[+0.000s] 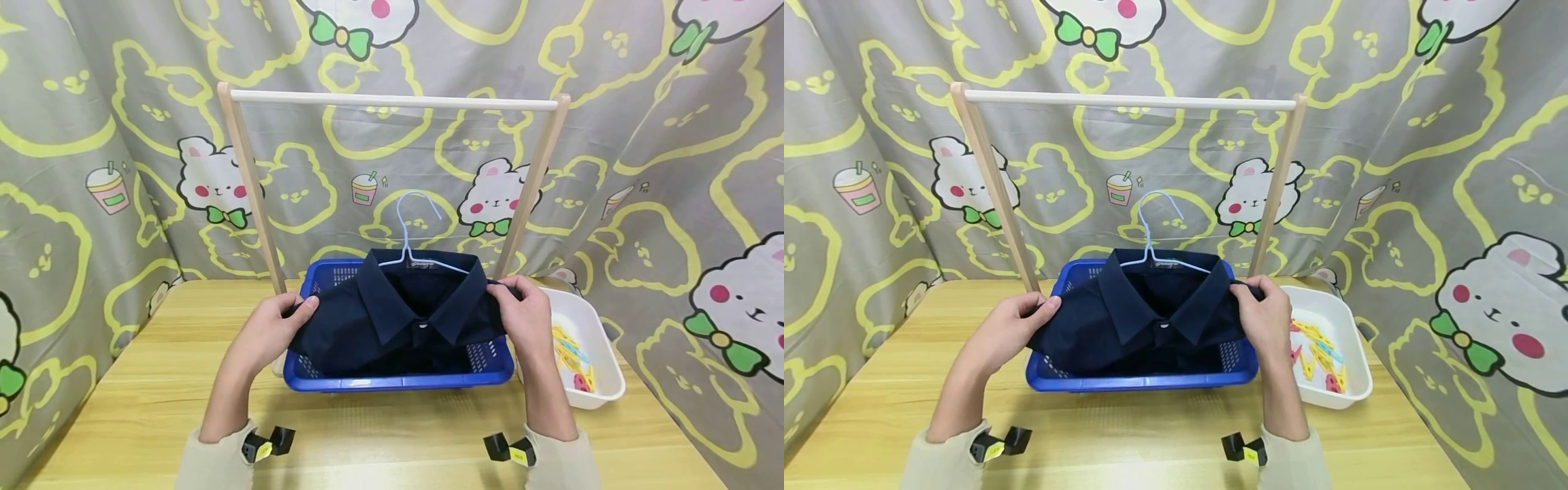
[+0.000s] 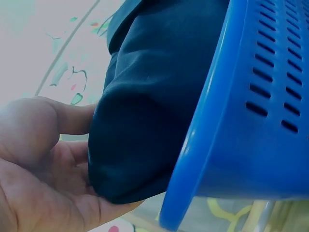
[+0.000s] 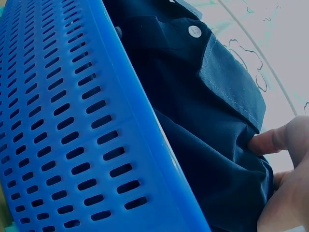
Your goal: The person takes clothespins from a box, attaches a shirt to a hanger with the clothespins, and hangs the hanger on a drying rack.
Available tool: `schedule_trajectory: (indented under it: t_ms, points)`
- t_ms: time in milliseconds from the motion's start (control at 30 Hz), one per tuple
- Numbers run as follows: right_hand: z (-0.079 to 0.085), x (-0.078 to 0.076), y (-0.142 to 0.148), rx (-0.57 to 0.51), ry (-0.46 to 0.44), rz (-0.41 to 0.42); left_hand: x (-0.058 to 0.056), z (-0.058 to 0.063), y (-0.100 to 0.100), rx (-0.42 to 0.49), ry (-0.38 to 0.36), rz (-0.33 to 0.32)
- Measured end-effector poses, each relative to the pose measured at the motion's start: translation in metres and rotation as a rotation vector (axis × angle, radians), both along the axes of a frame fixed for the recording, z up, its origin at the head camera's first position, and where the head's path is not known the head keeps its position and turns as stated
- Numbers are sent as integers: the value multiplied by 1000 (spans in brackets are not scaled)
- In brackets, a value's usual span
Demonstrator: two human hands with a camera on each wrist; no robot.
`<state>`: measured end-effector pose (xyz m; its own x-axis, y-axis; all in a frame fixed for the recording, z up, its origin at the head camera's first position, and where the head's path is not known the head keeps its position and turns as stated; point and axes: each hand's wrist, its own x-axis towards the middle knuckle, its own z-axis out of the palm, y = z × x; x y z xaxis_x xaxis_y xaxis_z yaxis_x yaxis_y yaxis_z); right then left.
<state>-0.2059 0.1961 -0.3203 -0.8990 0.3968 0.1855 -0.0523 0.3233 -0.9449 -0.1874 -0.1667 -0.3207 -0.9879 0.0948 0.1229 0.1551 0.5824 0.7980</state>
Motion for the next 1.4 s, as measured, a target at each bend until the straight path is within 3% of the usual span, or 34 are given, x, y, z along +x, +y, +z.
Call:
schedule_trajectory:
  t_ms: [167,333,533,1067,1400]
  points:
    - [0,0,-1,1,3,3,-2,-2,3,100,11,16]
    - [0,0,-2,-6,-2,20,-3,-4,4,248,-25,15]
    - [-1,-1,-1,3,-7,32,-3,-2,6,343,-65,17]
    - [-3,-2,5,71,-28,50,-4,-3,4,331,-91,5]
    - [-1,-3,7,94,-25,61,-6,-4,4,256,-103,-32]
